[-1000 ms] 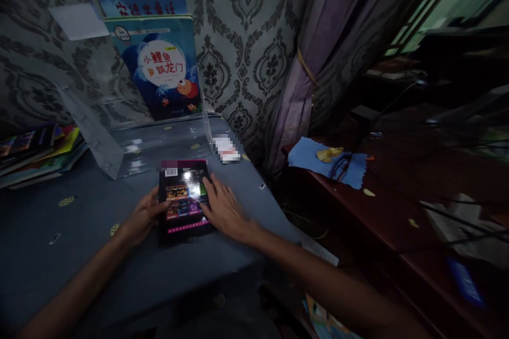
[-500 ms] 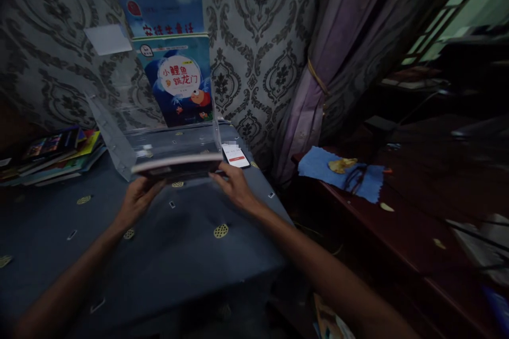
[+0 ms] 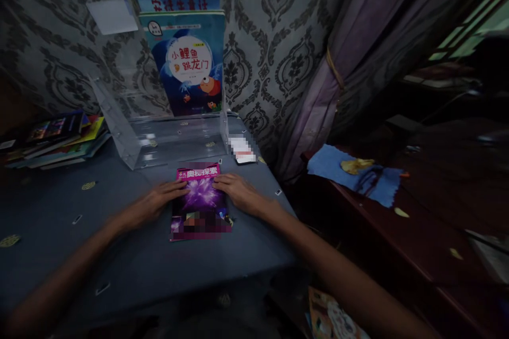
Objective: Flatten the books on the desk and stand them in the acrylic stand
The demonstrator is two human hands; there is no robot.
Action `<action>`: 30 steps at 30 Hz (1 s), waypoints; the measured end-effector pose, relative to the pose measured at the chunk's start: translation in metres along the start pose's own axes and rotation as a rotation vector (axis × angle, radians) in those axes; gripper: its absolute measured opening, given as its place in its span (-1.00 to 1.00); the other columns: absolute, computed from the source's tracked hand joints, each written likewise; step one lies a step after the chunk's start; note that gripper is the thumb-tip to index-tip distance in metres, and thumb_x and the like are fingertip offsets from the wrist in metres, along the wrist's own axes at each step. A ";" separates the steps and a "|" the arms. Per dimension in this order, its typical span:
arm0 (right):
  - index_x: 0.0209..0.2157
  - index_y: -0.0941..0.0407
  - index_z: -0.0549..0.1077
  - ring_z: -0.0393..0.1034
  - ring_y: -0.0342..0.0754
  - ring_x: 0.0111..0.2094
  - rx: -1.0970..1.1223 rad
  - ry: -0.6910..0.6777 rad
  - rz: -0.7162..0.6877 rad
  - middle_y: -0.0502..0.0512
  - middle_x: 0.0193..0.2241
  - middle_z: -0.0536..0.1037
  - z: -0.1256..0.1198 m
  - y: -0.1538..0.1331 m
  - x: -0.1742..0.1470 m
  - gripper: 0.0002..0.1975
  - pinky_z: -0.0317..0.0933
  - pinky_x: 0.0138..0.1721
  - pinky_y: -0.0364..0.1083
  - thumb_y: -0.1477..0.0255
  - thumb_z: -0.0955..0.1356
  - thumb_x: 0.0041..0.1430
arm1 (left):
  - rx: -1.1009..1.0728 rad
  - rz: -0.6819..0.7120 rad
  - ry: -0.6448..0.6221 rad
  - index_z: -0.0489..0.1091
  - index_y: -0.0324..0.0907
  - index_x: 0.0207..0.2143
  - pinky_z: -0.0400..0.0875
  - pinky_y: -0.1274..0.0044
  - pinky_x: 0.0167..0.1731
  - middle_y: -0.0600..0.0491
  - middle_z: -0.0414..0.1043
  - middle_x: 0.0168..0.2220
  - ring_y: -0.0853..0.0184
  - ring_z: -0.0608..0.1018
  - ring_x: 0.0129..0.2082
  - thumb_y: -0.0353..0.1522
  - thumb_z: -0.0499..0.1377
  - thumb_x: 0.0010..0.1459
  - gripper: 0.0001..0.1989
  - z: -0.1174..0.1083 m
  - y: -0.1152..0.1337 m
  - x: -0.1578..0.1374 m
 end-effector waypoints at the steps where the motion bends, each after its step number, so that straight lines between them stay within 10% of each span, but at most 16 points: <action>1: 0.12 0.11 0.49 0.37 0.12 0.21 -0.021 -0.044 0.025 0.27 0.15 0.52 -0.002 -0.002 0.002 -0.54 0.22 0.24 0.26 0.65 0.20 0.27 | -0.010 -0.004 0.032 0.23 0.00 0.31 0.26 0.24 0.30 0.00 0.28 0.34 0.26 0.32 0.34 -0.60 -0.04 0.25 -0.37 0.000 -0.003 0.001; 14: 0.38 0.44 -0.01 -0.06 0.13 0.44 0.028 -0.061 0.105 0.55 0.37 0.13 0.049 -0.064 0.091 -0.38 -0.07 0.42 0.17 0.59 0.16 0.34 | 0.018 -0.214 0.354 0.24 -0.28 0.22 0.34 0.11 0.21 -0.28 0.40 0.19 0.05 0.42 0.24 -0.34 -0.02 0.36 -0.58 0.009 -0.015 0.022; 23: 0.36 0.31 0.11 0.06 0.19 0.40 -0.018 0.050 0.255 0.48 0.33 0.25 0.048 -0.043 0.077 -0.38 -0.03 0.39 0.24 0.28 0.22 0.42 | -0.001 -0.253 0.333 0.26 -0.22 0.15 0.36 0.18 0.18 -0.18 0.45 0.11 0.08 0.44 0.16 -0.26 0.01 0.38 -0.63 0.002 -0.014 0.024; 30: 0.27 0.24 0.30 0.27 0.17 0.29 -0.069 0.165 0.406 0.40 0.23 0.43 0.025 -0.011 0.046 -0.53 0.02 0.35 0.25 0.40 0.20 0.40 | 0.029 -0.255 0.320 0.24 -0.24 0.18 0.35 0.16 0.18 -0.20 0.44 0.12 0.07 0.42 0.16 -0.25 -0.02 0.39 -0.60 0.001 -0.013 0.023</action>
Point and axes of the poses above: each hand's wrist, its own x-axis towards the middle knuckle, its own z-axis out of the palm, y = z × x, the point moved 3 cm from there along x, towards the middle knuckle
